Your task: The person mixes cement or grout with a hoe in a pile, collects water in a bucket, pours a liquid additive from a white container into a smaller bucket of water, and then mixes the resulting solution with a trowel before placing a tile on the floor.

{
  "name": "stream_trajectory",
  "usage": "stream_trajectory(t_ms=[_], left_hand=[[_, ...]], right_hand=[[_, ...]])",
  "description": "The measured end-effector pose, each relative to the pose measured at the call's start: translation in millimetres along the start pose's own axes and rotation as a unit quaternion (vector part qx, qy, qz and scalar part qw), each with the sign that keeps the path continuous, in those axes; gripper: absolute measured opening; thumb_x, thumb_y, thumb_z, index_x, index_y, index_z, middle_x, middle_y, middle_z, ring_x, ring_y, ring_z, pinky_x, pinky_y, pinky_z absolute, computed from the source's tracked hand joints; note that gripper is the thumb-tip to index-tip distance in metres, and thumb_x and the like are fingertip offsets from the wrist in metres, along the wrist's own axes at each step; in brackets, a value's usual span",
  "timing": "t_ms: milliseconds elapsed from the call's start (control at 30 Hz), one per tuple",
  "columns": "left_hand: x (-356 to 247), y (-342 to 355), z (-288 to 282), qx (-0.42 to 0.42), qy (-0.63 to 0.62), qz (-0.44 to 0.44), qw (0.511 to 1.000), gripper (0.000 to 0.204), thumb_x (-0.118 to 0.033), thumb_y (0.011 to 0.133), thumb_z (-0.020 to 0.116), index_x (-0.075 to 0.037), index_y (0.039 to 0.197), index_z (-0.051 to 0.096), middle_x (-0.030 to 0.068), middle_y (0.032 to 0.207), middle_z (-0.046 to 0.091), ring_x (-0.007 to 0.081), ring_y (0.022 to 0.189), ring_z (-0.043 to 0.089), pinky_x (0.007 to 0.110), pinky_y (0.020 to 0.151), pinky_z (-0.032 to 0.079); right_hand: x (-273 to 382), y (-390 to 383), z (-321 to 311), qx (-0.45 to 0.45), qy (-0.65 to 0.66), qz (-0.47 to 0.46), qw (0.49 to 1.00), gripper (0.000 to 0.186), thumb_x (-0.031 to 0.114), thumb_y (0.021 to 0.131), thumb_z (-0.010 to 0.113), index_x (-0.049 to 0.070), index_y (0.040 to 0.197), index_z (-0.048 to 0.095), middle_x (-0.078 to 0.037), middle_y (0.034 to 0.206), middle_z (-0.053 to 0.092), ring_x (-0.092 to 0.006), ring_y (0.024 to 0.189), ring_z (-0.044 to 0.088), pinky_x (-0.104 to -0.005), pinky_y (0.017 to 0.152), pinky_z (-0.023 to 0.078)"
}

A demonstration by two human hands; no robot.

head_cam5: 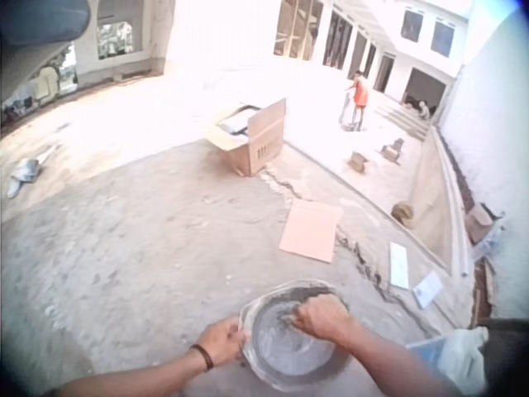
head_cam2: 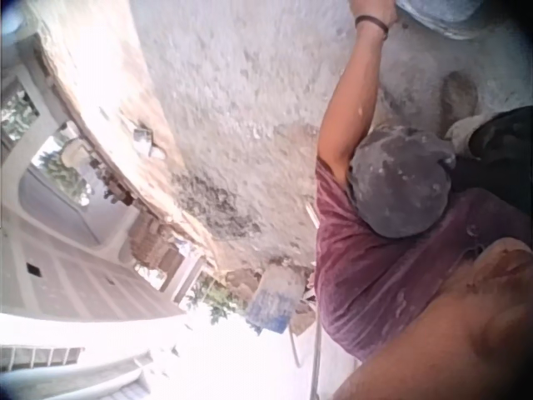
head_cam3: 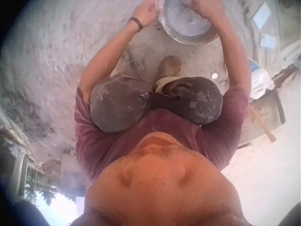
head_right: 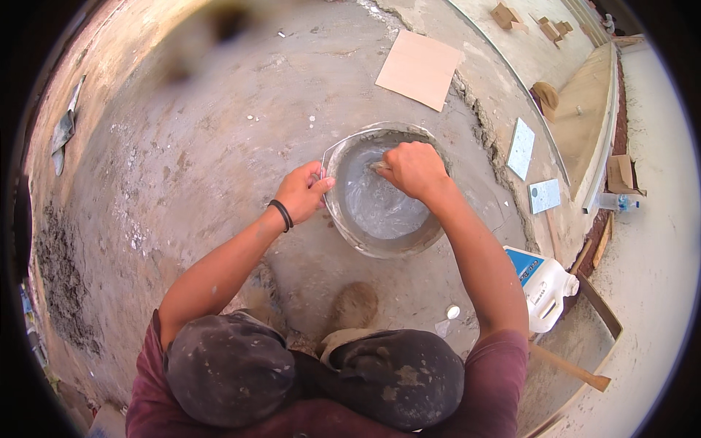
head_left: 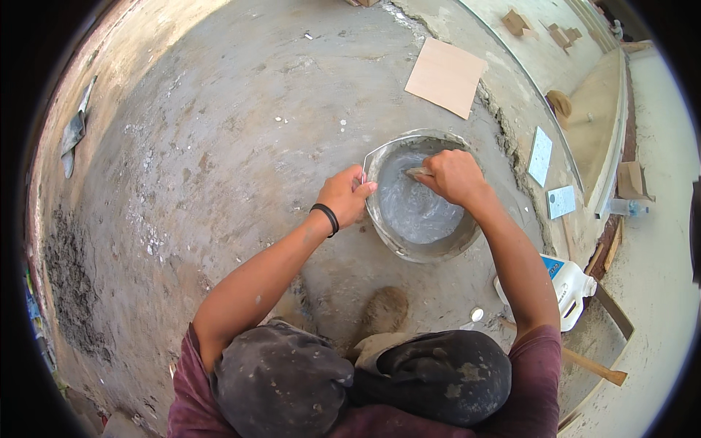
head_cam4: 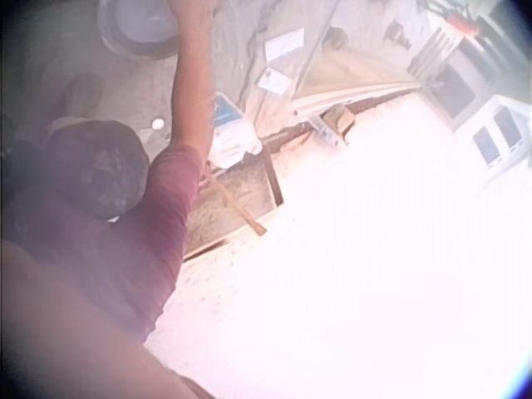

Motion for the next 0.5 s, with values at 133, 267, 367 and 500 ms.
stream_trajectory(t_ms=[133, 267, 367, 500], left_hand=[[-6, -2, 2, 0.011, 0.005, 0.002, 1.0, 0.018, -0.02, 0.099, 0.065, -0.003, 0.101, 0.059, 0.0052, 0.074, 0.064, 0.0112, 0.066, 0.063, 0.029, 0.062, 0.056], [4, -1, 0, 0.001, 0.009, 0.008, 1.0, 0.018, -0.02, 0.099, 0.065, -0.003, 0.099, 0.059, 0.005, 0.073, 0.063, 0.0111, 0.066, 0.062, 0.029, 0.062, 0.056], [0, -2, 1, -0.006, 0.001, 0.008, 1.0, 0.018, -0.02, 0.099, 0.065, -0.003, 0.099, 0.059, 0.0049, 0.072, 0.063, 0.0112, 0.065, 0.062, 0.029, 0.062, 0.056], [1, -1, 0, 0.0, 0.0, 0.003, 1.0, 0.017, -0.02, 0.099, 0.065, -0.004, 0.099, 0.059, 0.0044, 0.072, 0.063, 0.0113, 0.065, 0.062, 0.029, 0.062, 0.056]], right_hand=[[-38, -27, 6, 0.042, -0.079, 0.046, 0.995, 0.023, 0.03, 0.086, 0.071, 0.008, 0.078, 0.075, -0.014, 0.076, 0.072, -0.034, 0.073, 0.071, -0.0434, 0.066, 0.056], [-10, -72, 22, 0.129, -0.11, -0.009, 0.985, 0.017, 0.02, 0.086, 0.066, 0.009, 0.074, 0.074, -0.014, 0.074, 0.072, -0.0322, 0.072, 0.072, -0.0428, 0.065, 0.056], [21, -92, 33, 0.145, -0.081, -0.068, 0.984, 0.013, 0.015, 0.086, 0.064, 0.009, 0.078, 0.071, -0.013, 0.075, 0.072, -0.0317, 0.072, 0.072, -0.0431, 0.064, 0.056], [51, -65, 12, 0.035, 0.0, -0.078, 0.996, 0.009, 0.014, 0.089, 0.061, 0.007, 0.09, 0.066, -0.013, 0.081, 0.071, -0.0326, 0.073, 0.072, -0.0443, 0.063, 0.056]])
Point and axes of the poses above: each hand's wrist, its own y-axis towards the middle knuckle, its own z-axis out of the palm, x = y × z, the point moved 6 cm from there along y, towards the middle knuckle
